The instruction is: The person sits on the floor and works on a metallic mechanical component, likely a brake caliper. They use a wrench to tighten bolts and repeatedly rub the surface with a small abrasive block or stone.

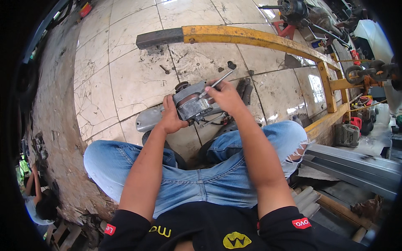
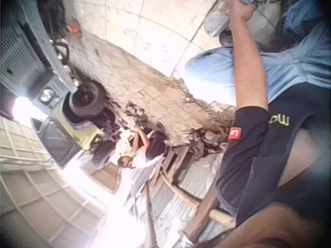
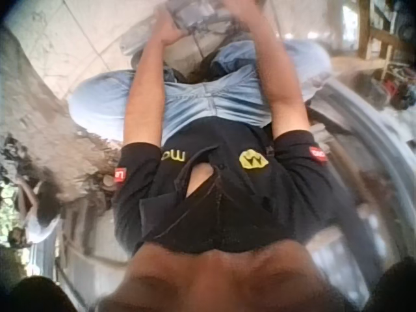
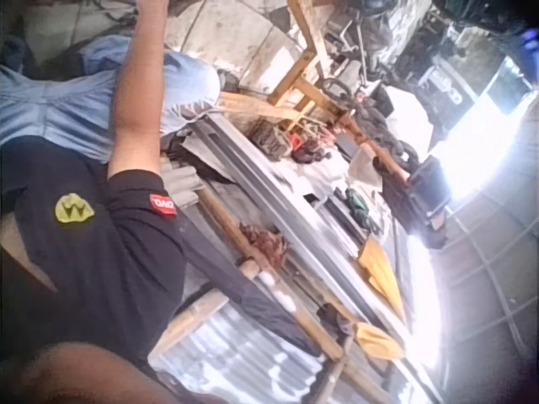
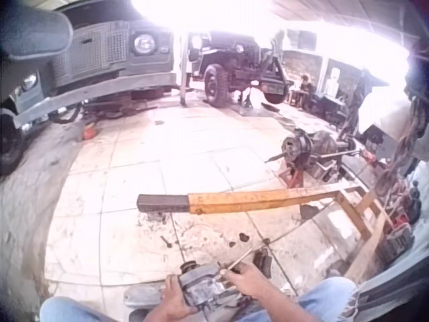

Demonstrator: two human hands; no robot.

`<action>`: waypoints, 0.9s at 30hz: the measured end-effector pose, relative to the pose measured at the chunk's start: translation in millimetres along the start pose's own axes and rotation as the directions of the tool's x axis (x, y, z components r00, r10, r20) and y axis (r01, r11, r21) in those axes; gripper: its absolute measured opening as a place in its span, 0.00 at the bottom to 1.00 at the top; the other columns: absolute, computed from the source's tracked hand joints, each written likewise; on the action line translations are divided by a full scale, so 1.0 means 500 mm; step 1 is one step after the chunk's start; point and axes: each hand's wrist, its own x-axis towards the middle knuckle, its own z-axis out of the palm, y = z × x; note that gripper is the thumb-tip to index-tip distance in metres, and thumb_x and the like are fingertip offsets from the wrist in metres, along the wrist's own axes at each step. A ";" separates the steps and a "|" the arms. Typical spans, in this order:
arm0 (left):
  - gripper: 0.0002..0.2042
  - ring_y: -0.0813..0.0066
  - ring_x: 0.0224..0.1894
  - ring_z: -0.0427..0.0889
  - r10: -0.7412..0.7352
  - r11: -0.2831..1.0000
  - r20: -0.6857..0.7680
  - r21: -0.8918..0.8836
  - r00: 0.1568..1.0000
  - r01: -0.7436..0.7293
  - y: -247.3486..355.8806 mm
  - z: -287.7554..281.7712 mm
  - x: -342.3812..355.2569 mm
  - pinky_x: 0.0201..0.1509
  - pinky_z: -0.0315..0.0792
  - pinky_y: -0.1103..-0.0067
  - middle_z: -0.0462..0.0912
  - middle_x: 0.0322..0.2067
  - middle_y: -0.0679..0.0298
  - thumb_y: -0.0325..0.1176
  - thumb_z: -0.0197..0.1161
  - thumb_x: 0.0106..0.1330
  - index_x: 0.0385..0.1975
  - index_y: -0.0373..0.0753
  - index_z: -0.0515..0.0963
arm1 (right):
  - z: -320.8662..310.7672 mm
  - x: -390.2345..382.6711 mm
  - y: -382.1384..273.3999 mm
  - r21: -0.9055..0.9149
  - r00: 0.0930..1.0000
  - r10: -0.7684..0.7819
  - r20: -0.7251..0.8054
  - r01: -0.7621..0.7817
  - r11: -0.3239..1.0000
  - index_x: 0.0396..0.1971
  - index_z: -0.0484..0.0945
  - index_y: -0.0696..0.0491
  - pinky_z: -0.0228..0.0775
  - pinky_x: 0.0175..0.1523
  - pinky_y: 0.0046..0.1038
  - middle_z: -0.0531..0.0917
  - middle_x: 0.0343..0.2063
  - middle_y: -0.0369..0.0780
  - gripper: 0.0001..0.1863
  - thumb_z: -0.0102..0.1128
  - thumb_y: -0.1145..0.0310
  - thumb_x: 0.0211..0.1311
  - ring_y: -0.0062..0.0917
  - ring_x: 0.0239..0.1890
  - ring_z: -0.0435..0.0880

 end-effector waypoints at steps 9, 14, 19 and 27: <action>0.66 0.43 0.75 0.47 -0.016 1.000 0.004 0.018 1.000 0.016 -0.003 0.005 0.000 0.76 0.56 0.70 0.38 0.71 0.38 0.37 0.81 0.36 0.71 0.26 0.35 | -0.037 0.012 0.011 -0.026 0.988 -0.051 -0.147 0.048 0.999 0.45 0.79 0.61 0.80 0.33 0.25 0.85 0.37 0.41 0.12 0.62 0.71 0.67 0.26 0.35 0.87; 0.66 0.43 0.73 0.51 0.007 1.000 -0.022 0.006 1.000 -0.007 -0.008 0.007 0.001 0.75 0.57 0.70 0.41 0.70 0.40 0.37 0.81 0.35 0.71 0.27 0.37 | 0.030 -0.004 0.015 0.019 0.999 -0.041 0.008 0.041 0.999 0.45 0.79 0.62 0.79 0.34 0.25 0.85 0.36 0.42 0.12 0.63 0.71 0.67 0.26 0.36 0.87; 0.66 0.43 0.72 0.53 -0.004 1.000 -0.035 0.003 0.999 0.004 -0.006 0.011 0.001 0.75 0.58 0.70 0.41 0.70 0.41 0.37 0.80 0.35 0.71 0.28 0.37 | -0.034 0.014 0.007 -0.137 0.984 -0.047 -0.169 0.024 0.990 0.45 0.79 0.62 0.79 0.34 0.24 0.85 0.36 0.42 0.13 0.64 0.70 0.66 0.25 0.35 0.86; 0.66 0.43 0.72 0.53 0.033 0.999 -0.049 0.010 0.998 -0.033 -0.020 0.024 0.009 0.75 0.58 0.69 0.42 0.70 0.42 0.38 0.81 0.34 0.71 0.29 0.37 | 0.011 0.003 0.023 -0.063 0.999 0.020 -0.040 -0.022 0.998 0.45 0.79 0.61 0.80 0.34 0.26 0.85 0.39 0.44 0.11 0.62 0.70 0.68 0.28 0.34 0.88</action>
